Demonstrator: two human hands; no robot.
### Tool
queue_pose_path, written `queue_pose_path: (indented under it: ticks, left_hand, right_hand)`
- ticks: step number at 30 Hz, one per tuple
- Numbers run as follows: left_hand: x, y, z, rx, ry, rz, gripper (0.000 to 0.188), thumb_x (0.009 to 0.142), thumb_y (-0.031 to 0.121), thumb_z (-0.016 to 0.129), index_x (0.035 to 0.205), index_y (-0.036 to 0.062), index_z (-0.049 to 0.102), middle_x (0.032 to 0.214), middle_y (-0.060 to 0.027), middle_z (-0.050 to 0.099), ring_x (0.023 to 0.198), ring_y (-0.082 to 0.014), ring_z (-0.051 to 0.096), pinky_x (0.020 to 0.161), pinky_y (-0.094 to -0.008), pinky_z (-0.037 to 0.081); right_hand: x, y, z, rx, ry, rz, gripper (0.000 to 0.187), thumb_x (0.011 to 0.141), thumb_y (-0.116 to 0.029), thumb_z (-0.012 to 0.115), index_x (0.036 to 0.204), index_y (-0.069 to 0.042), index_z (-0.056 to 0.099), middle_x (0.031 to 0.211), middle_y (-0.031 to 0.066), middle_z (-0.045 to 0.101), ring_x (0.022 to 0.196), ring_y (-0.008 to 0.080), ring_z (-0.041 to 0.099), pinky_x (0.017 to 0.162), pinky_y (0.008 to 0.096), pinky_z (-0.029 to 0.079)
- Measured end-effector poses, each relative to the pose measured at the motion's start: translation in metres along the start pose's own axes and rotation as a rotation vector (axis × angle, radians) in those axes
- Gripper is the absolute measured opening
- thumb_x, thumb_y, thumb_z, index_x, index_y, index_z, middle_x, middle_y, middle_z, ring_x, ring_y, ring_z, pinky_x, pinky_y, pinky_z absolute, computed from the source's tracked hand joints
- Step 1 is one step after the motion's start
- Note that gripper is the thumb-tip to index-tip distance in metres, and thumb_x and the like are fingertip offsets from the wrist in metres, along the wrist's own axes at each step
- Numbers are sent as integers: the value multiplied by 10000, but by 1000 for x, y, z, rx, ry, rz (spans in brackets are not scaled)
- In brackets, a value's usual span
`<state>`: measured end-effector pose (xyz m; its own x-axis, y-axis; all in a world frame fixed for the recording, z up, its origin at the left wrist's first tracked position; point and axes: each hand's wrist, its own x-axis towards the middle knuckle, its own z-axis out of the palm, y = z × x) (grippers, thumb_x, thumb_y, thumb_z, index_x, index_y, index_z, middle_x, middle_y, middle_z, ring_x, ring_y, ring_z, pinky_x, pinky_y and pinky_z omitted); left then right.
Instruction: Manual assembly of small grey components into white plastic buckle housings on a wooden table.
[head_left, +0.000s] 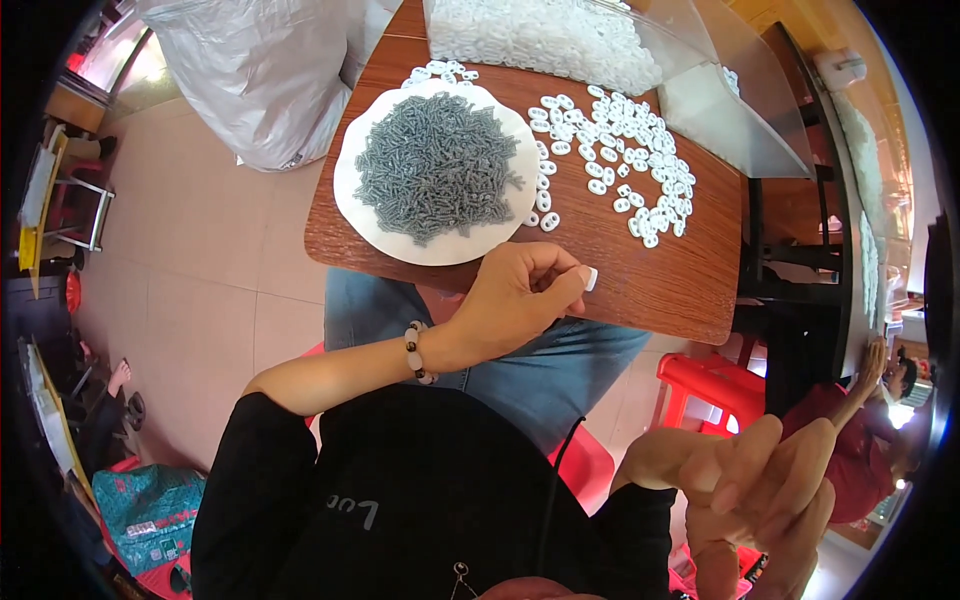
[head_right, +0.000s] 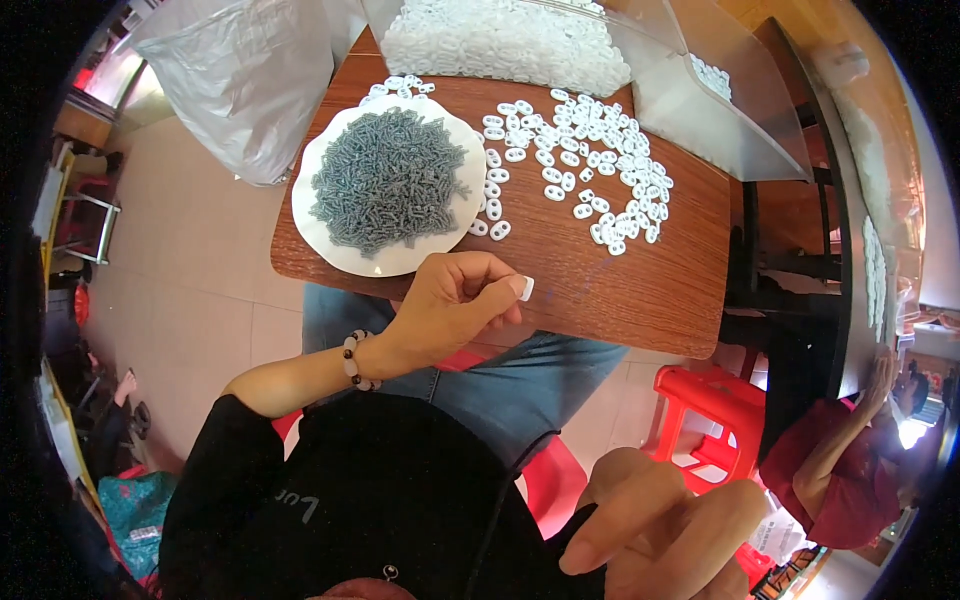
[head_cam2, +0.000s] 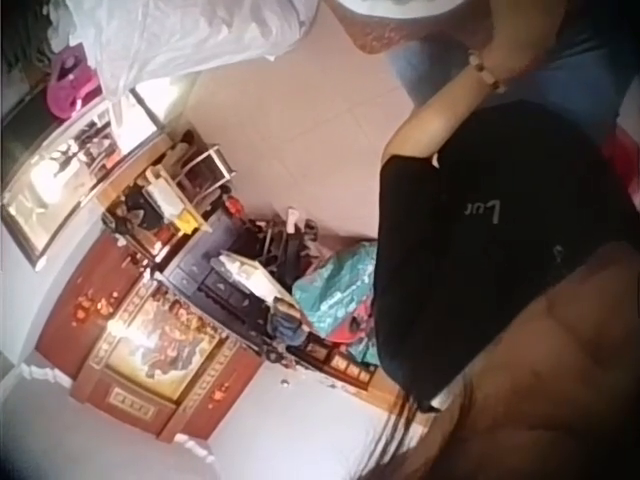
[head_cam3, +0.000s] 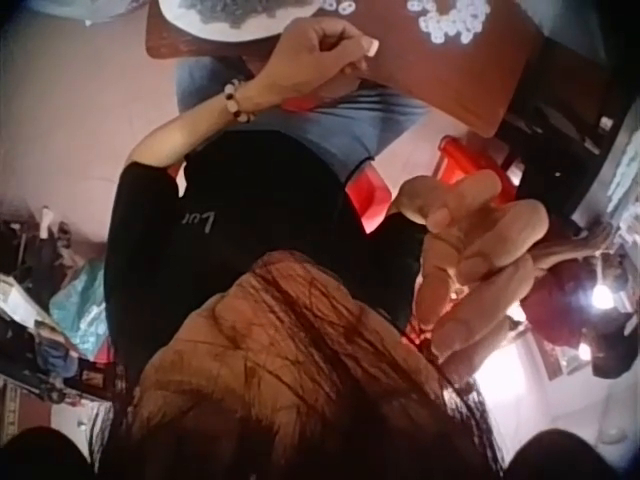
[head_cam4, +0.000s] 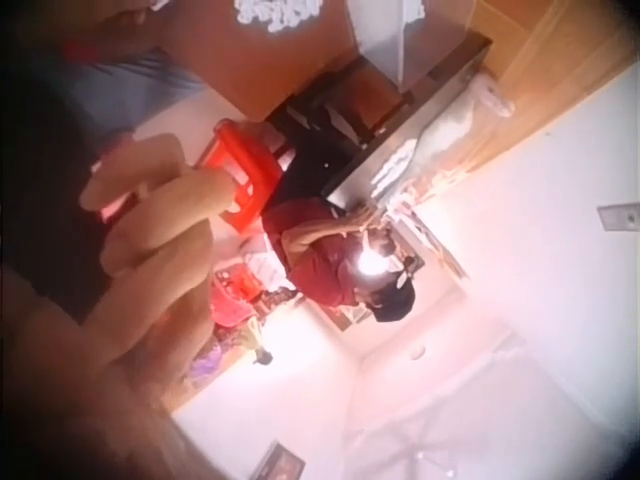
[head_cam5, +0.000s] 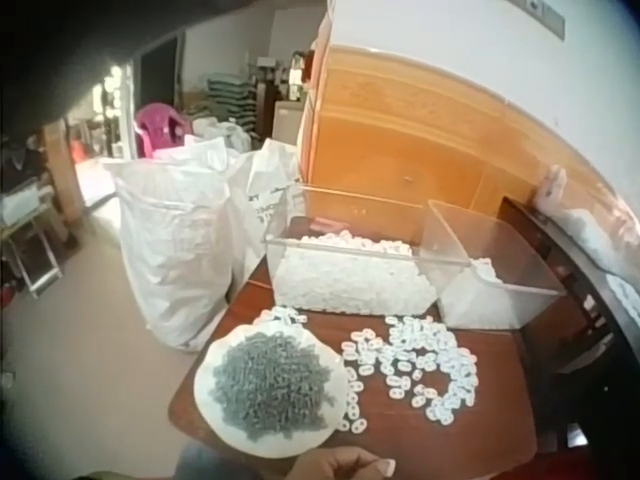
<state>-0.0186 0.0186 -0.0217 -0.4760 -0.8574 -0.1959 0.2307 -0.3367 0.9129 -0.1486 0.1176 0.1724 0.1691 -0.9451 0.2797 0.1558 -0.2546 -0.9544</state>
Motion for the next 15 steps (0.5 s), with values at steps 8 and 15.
queue_pose_path:
  ticks: [8,15]
  left_hand:
    - [0,7,3,2,-28,-22,165,910,149,609,871,-5,652,718,-19,643,640,-34,553,582,-180,443]
    - [-9,10,10,-53,-2,80,151,925,128,603,928,-19,636,735,-2,642,658,-21,558,577,-163,439]
  right_hand:
    - [-5,57,10,-112,495,-126,184,783,29,444,681,-83,548,778,53,589,682,175,481,538,284,406]
    - [4,149,-56,-637,244,66,198,772,-46,737,941,-3,643,832,42,593,748,145,523,671,244,430]
